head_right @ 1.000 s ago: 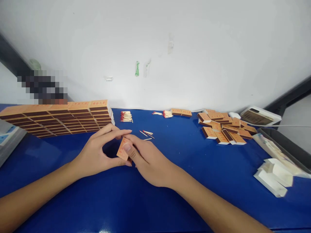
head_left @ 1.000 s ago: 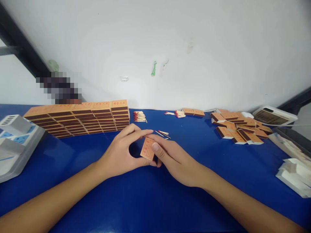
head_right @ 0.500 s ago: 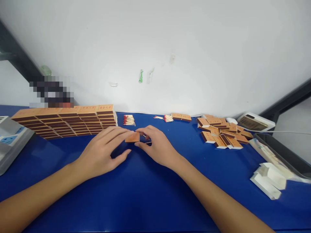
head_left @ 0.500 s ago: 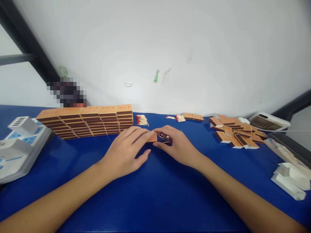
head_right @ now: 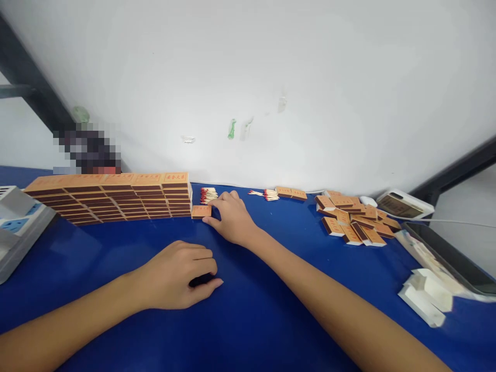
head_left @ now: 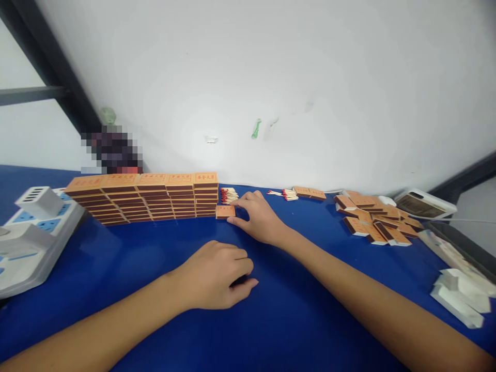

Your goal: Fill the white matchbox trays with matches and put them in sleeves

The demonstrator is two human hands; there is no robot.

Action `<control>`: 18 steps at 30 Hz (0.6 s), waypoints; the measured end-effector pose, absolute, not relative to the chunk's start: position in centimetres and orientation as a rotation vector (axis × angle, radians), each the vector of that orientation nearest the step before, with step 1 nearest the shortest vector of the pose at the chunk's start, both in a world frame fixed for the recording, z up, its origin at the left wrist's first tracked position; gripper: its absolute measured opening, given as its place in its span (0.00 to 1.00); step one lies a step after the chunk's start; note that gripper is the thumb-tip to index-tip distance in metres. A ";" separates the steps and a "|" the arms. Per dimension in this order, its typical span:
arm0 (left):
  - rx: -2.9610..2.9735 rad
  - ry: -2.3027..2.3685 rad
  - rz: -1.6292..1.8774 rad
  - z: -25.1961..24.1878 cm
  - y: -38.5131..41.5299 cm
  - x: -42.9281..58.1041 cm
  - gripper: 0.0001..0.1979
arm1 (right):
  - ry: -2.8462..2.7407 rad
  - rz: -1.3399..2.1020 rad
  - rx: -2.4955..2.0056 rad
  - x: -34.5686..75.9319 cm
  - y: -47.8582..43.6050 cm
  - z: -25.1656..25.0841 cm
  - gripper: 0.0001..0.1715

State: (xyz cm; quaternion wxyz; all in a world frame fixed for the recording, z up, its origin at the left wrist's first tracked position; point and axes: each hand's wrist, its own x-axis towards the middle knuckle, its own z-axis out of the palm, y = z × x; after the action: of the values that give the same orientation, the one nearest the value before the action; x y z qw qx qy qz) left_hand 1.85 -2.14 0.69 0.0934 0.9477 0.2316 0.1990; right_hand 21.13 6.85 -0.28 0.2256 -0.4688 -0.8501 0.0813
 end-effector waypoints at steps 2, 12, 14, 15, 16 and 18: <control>2.804 0.688 0.565 0.8 -2.1 1.8 0.10 | -2.329 0.224 -1.296 21.4 6.9 -0.5 0.19; 2.776 0.696 0.496 0.7 -2.0 1.8 0.07 | -2.308 0.250 -1.248 20.1 6.9 -0.1 0.15; 2.777 0.699 0.504 0.8 -2.0 1.8 0.07 | -2.327 0.280 -1.199 20.8 6.6 0.7 0.20; 2.776 0.705 0.507 0.8 -2.0 1.8 0.07 | -2.336 0.294 -1.167 21.6 6.3 1.2 0.22; 2.776 0.710 0.508 0.8 -2.0 1.8 0.08 | -2.340 0.313 -1.134 22.8 6.0 1.7 0.23; 2.783 0.712 0.506 0.8 -2.0 1.8 0.08 | -2.305 0.264 -1.148 26.0 5.4 2.9 0.16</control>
State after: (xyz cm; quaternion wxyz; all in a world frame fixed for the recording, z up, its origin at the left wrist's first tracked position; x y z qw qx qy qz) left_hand 1.78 -2.02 0.83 0.1123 0.9480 0.2426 0.1725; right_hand 26.00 5.36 2.88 0.2729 -0.4265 -0.8568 0.0980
